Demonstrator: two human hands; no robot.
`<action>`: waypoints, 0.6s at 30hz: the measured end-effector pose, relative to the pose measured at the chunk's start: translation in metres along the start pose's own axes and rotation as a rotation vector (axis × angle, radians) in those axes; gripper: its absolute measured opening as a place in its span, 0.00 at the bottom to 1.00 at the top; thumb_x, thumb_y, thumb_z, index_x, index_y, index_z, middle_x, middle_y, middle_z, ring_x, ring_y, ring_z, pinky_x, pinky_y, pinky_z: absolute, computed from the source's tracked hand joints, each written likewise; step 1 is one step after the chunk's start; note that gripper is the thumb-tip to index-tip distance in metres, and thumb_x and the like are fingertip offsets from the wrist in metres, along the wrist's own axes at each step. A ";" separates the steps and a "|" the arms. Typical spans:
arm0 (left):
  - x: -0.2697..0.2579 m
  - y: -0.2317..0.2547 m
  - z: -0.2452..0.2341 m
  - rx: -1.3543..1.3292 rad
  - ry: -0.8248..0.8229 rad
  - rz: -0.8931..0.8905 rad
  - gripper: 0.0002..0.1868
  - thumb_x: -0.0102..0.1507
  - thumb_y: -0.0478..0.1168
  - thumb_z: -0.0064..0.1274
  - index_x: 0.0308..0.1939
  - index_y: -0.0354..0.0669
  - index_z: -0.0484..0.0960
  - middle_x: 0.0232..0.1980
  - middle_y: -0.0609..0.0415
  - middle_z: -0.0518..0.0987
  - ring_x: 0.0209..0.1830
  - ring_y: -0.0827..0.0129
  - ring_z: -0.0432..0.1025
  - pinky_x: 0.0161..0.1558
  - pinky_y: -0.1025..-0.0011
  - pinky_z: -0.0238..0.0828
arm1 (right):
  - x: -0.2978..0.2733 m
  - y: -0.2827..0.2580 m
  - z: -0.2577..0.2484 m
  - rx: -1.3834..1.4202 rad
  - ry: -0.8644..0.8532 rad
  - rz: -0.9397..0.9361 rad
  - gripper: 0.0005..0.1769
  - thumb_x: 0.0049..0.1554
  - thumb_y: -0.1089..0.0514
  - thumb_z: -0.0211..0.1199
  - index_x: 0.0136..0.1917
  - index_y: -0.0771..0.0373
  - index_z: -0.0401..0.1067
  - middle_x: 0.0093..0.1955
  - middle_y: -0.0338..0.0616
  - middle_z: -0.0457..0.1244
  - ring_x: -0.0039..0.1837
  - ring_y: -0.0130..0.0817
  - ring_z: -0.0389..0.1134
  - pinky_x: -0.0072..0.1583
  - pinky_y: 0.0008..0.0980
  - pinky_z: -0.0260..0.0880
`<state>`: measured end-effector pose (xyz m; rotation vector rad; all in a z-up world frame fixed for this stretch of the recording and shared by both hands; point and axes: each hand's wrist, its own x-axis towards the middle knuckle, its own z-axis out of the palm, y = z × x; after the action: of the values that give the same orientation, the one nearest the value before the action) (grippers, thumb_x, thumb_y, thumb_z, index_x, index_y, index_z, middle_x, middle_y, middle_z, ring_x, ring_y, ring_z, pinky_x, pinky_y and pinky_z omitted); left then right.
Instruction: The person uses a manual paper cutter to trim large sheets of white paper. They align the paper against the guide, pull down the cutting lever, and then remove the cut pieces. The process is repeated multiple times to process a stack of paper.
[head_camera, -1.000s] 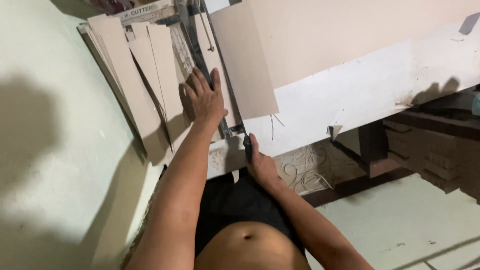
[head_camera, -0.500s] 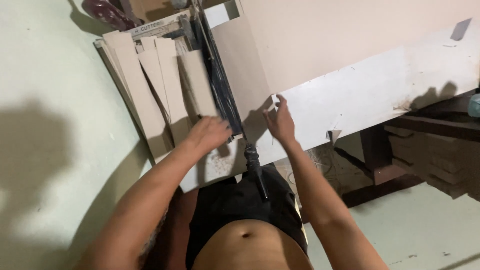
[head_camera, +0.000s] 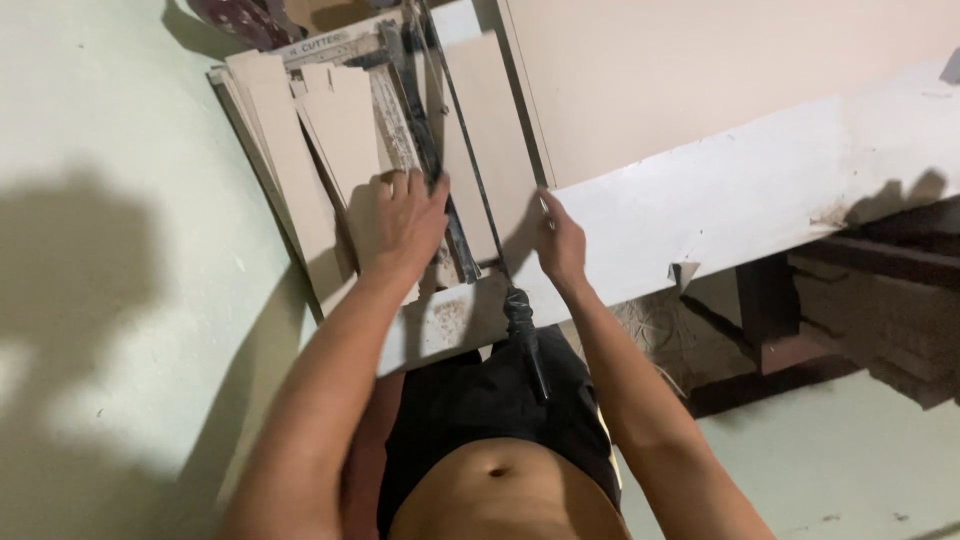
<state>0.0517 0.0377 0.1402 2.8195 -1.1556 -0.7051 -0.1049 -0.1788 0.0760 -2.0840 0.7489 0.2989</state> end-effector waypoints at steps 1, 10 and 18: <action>0.009 0.008 0.000 -0.049 -0.073 -0.128 0.32 0.64 0.48 0.60 0.70 0.52 0.67 0.65 0.36 0.68 0.64 0.46 0.61 0.57 0.50 0.54 | 0.006 -0.011 -0.001 -0.045 0.010 0.026 0.32 0.61 0.68 0.55 0.77 0.50 0.62 0.57 0.56 0.69 0.59 0.58 0.71 0.61 0.56 0.73; 0.043 0.042 -0.002 -0.096 -0.363 -0.418 0.57 0.60 0.56 0.63 0.82 0.43 0.43 0.81 0.26 0.38 0.82 0.38 0.38 0.72 0.32 0.26 | 0.023 -0.024 -0.009 -0.337 -0.062 0.058 0.28 0.66 0.60 0.51 0.78 0.42 0.63 0.55 0.45 0.71 0.58 0.46 0.74 0.60 0.48 0.74; 0.047 0.039 0.030 -0.076 -0.368 -0.419 0.60 0.60 0.49 0.64 0.81 0.38 0.36 0.81 0.24 0.34 0.81 0.35 0.36 0.70 0.28 0.27 | -0.124 -0.173 -0.083 -0.345 -0.316 0.216 0.50 0.55 0.26 0.48 0.84 0.46 0.47 0.50 0.57 0.72 0.53 0.65 0.73 0.57 0.59 0.72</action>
<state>0.0431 -0.0173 0.1014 2.9711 -0.5317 -1.3040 -0.1025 -0.1210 0.2971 -2.1984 0.7693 0.9110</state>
